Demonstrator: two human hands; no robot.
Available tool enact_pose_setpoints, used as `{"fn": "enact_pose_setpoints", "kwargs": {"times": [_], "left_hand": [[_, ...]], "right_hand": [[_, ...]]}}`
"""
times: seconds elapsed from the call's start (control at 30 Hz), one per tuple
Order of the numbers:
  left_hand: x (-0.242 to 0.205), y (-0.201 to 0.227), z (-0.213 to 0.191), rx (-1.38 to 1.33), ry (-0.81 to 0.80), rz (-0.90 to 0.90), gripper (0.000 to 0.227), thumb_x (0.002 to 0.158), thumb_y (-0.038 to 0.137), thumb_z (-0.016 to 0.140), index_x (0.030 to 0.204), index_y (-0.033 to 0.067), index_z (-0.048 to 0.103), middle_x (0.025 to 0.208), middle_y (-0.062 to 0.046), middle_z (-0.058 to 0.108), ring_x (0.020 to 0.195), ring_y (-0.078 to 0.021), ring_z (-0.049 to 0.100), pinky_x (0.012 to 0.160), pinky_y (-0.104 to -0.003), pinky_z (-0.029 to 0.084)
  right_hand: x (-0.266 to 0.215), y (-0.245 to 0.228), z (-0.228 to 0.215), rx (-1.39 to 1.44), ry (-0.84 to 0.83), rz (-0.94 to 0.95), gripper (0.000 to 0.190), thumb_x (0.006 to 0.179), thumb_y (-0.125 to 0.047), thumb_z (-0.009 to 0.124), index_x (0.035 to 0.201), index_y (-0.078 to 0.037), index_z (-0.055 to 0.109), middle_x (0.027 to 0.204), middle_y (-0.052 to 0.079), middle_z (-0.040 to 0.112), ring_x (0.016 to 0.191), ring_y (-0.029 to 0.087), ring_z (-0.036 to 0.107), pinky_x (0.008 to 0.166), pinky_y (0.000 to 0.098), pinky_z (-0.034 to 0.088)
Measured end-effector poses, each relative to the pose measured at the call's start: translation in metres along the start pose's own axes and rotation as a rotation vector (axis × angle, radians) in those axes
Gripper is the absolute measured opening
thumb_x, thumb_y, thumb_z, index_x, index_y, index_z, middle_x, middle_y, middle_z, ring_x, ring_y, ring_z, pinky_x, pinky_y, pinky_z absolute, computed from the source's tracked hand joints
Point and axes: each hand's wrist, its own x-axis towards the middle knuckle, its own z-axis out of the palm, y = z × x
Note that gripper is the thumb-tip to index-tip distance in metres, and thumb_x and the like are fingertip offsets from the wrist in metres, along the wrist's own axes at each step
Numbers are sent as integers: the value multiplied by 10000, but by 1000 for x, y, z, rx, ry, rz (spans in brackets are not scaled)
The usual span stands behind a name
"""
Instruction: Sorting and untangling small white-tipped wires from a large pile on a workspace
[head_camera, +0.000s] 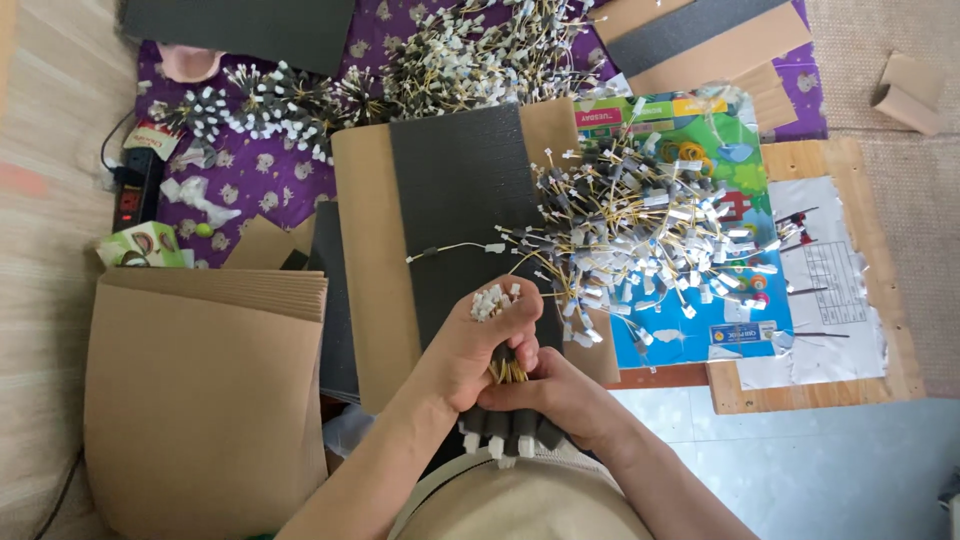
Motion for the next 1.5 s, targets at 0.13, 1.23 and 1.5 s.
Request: {"fn": "enact_pose_setpoints", "kwargs": {"times": [0.13, 1.23, 1.5], "left_hand": [[-8, 19, 16, 330, 54, 25, 274, 751, 293, 779, 814, 104, 591, 577, -65, 553, 526, -120, 504, 539, -253, 455], [403, -66, 87, 2126, 106, -13, 293, 876, 319, 714, 1021, 69, 666, 918, -82, 704, 815, -268, 693, 595, -372, 563], [365, -26, 86, 1616, -123, 241, 205, 826, 323, 716, 794, 126, 760, 717, 8, 714, 581, -118, 603, 485, -300, 415]], "right_hand": [[-6, -7, 0, 10, 123, -21, 110, 714, 29, 717, 824, 21, 714, 770, 126, 716, 731, 225, 673, 735, 316, 527], [-68, 67, -147, 652, 823, -270, 273, 904, -165, 565, 732, 43, 612, 1251, 228, 754, 1057, 298, 692, 868, 416, 565], [-74, 32, -172, 458, 741, -589, 219, 920, -159, 522, 792, 3, 595, 1309, 225, 659, 1039, 334, 682, 752, 391, 546]]}}
